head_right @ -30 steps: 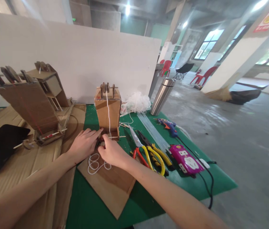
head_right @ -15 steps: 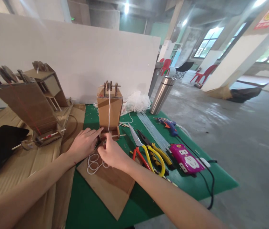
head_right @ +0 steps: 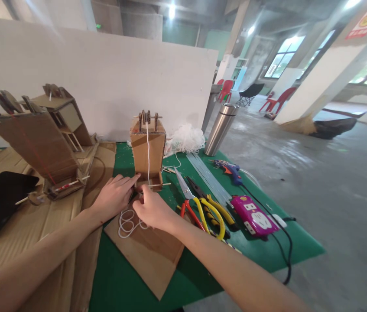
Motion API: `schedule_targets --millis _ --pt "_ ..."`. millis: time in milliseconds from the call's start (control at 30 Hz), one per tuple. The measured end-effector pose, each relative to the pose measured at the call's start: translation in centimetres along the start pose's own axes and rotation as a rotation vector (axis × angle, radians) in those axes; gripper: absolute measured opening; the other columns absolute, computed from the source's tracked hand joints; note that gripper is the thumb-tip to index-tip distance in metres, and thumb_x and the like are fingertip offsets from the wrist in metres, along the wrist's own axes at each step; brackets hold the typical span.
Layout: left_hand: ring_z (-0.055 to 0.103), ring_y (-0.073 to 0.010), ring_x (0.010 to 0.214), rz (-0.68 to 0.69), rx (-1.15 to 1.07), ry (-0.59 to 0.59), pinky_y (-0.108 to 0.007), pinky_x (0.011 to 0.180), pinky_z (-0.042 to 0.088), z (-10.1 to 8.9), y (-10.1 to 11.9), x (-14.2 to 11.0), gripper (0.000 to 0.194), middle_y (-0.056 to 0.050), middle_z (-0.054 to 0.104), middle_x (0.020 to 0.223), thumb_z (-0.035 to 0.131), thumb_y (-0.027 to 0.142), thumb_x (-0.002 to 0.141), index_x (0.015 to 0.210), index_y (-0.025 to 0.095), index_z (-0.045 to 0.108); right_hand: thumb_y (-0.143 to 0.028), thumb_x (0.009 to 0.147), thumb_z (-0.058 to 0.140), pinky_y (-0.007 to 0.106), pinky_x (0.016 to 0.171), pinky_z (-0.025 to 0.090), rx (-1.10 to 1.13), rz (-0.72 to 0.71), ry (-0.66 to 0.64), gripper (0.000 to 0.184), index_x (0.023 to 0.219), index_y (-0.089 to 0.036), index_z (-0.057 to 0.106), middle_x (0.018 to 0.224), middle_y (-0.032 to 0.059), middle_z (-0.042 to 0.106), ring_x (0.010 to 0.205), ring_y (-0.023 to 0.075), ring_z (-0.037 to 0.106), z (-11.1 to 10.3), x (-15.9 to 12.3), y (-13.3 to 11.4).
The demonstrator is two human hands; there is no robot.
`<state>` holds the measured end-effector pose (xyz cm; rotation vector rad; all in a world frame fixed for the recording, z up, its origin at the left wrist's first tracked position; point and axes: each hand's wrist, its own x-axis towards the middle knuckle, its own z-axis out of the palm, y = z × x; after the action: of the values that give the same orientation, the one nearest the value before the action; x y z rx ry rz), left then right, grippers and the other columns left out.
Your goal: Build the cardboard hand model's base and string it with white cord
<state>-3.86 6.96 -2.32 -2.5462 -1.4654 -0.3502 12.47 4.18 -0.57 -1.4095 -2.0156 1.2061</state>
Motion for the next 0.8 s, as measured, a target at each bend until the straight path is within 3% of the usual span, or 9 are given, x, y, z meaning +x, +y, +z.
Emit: schedule_targets --millis 167,433,800 --pt "0.054 -0.0255 0.096 -0.006 0.006 0.005 -0.038 0.078 0.044 0.01 -0.01 -0.01 0.046 -0.009 0.067 0.099 0.042 0.014 0.087 0.133 0.014 0.046 -0.020 0.087 0.037 0.018 0.028 0.033 0.082 0.037 -0.061 0.028 0.114 -0.021 0.042 0.073 -0.0013 0.057 0.031 0.0066 0.045 0.07 0.35 0.65" --pt "0.054 -0.0246 0.095 0.001 0.023 0.006 -0.036 0.078 0.043 0.05 -0.05 -0.01 0.047 -0.008 0.067 0.100 0.043 0.013 0.087 0.134 0.015 0.045 -0.022 0.087 0.038 0.019 0.025 0.036 0.116 0.077 -0.042 0.027 0.114 -0.020 0.037 0.071 -0.0010 0.056 0.031 0.0083 0.046 0.06 -0.05 0.10" --pt "0.053 -0.0247 0.094 0.004 0.019 0.011 -0.036 0.076 0.043 0.27 -0.15 0.02 0.046 -0.007 0.067 0.100 0.045 0.013 0.087 0.133 0.014 0.046 -0.020 0.084 0.041 0.016 0.024 0.034 0.184 0.011 -0.088 0.033 0.117 -0.024 0.038 0.071 -0.0048 0.054 0.030 0.0058 0.044 0.21 0.20 0.81"
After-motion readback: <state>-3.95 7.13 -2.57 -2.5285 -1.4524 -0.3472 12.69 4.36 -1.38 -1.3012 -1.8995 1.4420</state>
